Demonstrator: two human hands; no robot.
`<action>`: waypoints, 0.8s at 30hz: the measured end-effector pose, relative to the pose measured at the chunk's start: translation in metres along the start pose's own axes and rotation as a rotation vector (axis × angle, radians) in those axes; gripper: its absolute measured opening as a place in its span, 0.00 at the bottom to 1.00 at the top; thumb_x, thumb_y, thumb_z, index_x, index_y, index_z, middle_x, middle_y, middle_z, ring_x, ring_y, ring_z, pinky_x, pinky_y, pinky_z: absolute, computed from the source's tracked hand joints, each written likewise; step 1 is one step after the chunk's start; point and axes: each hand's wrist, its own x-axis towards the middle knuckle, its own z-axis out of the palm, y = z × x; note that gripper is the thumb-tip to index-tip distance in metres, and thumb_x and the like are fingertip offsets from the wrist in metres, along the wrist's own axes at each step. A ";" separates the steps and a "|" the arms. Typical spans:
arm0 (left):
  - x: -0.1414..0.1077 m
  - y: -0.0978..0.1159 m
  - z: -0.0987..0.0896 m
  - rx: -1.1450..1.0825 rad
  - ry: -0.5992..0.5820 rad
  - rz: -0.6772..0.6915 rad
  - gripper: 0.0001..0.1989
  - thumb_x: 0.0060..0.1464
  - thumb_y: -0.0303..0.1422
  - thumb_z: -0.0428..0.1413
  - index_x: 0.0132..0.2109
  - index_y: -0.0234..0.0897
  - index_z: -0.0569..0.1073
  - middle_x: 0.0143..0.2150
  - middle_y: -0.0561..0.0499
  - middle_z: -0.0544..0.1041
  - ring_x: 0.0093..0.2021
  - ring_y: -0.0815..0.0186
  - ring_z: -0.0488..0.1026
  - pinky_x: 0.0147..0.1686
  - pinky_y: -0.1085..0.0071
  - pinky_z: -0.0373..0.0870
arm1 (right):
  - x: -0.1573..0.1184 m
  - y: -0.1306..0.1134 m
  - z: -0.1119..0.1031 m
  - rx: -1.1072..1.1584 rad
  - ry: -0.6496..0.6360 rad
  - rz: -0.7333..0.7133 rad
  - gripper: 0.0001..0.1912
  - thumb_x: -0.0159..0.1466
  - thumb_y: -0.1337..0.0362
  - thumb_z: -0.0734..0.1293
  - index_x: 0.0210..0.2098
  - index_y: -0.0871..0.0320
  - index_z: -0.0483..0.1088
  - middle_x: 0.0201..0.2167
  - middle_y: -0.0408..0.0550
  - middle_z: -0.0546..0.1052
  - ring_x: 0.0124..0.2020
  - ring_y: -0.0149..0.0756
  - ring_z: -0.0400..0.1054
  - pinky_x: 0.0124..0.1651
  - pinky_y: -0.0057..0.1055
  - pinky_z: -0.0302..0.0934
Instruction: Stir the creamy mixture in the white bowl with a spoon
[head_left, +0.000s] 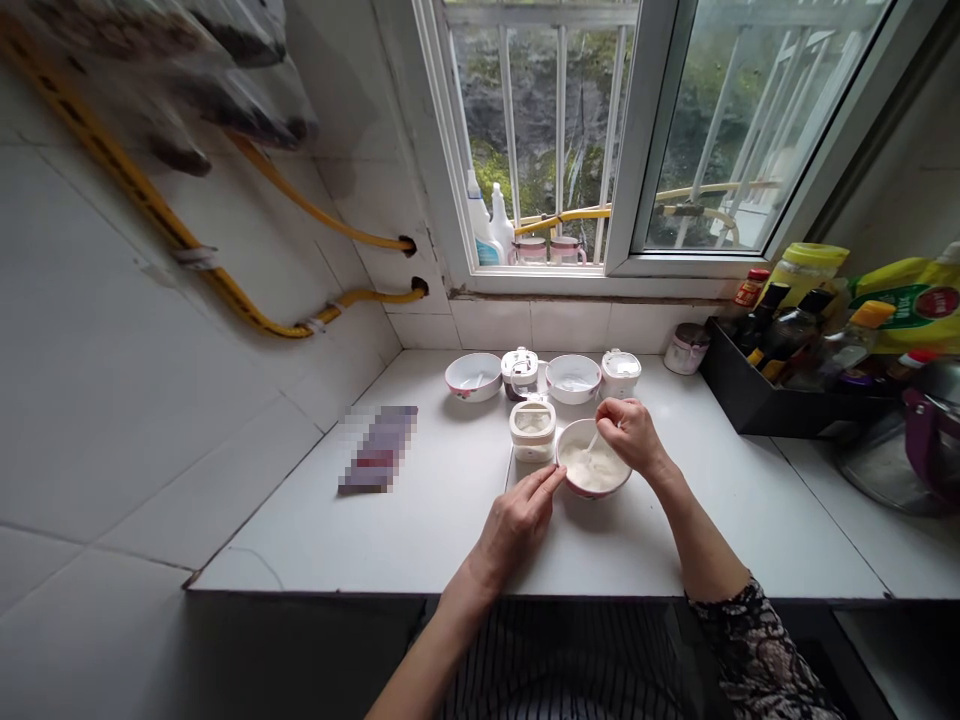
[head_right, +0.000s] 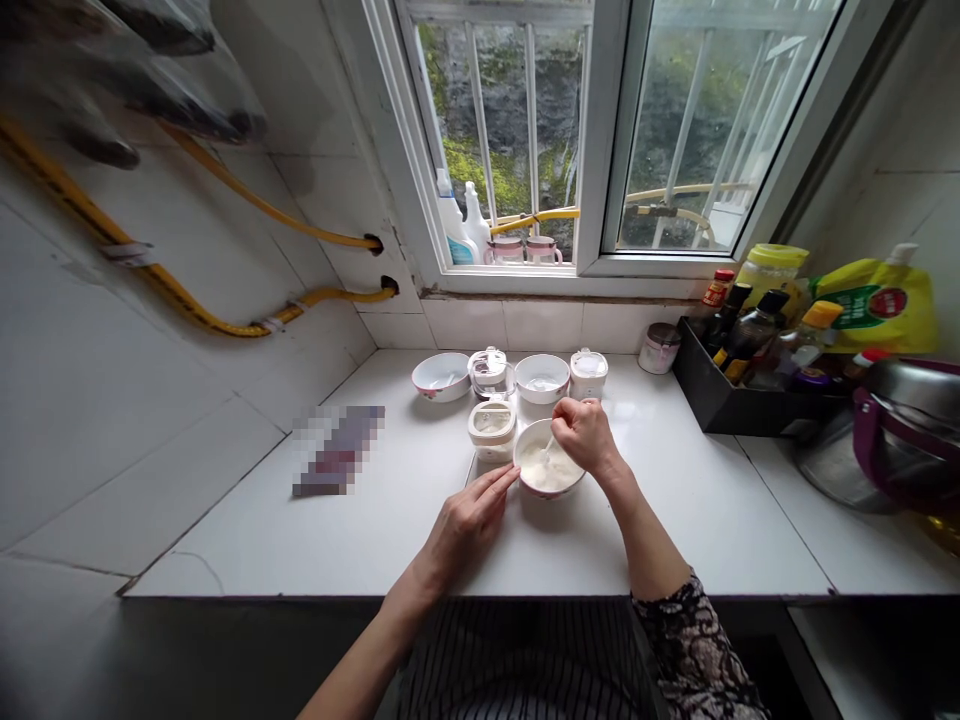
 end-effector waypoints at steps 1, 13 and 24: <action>0.000 0.000 0.000 0.002 -0.003 0.000 0.26 0.61 0.18 0.45 0.64 0.36 0.64 0.55 0.41 0.76 0.53 0.61 0.76 0.50 0.66 0.78 | -0.001 0.000 0.002 0.014 -0.028 0.016 0.07 0.49 0.67 0.60 0.16 0.54 0.65 0.16 0.42 0.71 0.21 0.33 0.61 0.39 0.34 0.58; 0.000 0.000 0.002 0.000 0.008 0.006 0.27 0.61 0.18 0.46 0.66 0.37 0.62 0.55 0.42 0.76 0.54 0.61 0.76 0.50 0.67 0.78 | 0.007 0.015 0.003 0.539 -0.041 0.448 0.06 0.42 0.63 0.61 0.15 0.56 0.68 0.10 0.40 0.65 0.16 0.30 0.56 0.23 0.28 0.53; 0.000 0.000 0.003 0.002 0.019 0.005 0.27 0.61 0.18 0.45 0.65 0.36 0.63 0.55 0.41 0.76 0.53 0.61 0.76 0.49 0.66 0.78 | 0.010 0.013 -0.002 0.642 -0.020 0.517 0.05 0.41 0.63 0.62 0.17 0.56 0.68 0.11 0.41 0.68 0.16 0.30 0.57 0.22 0.29 0.54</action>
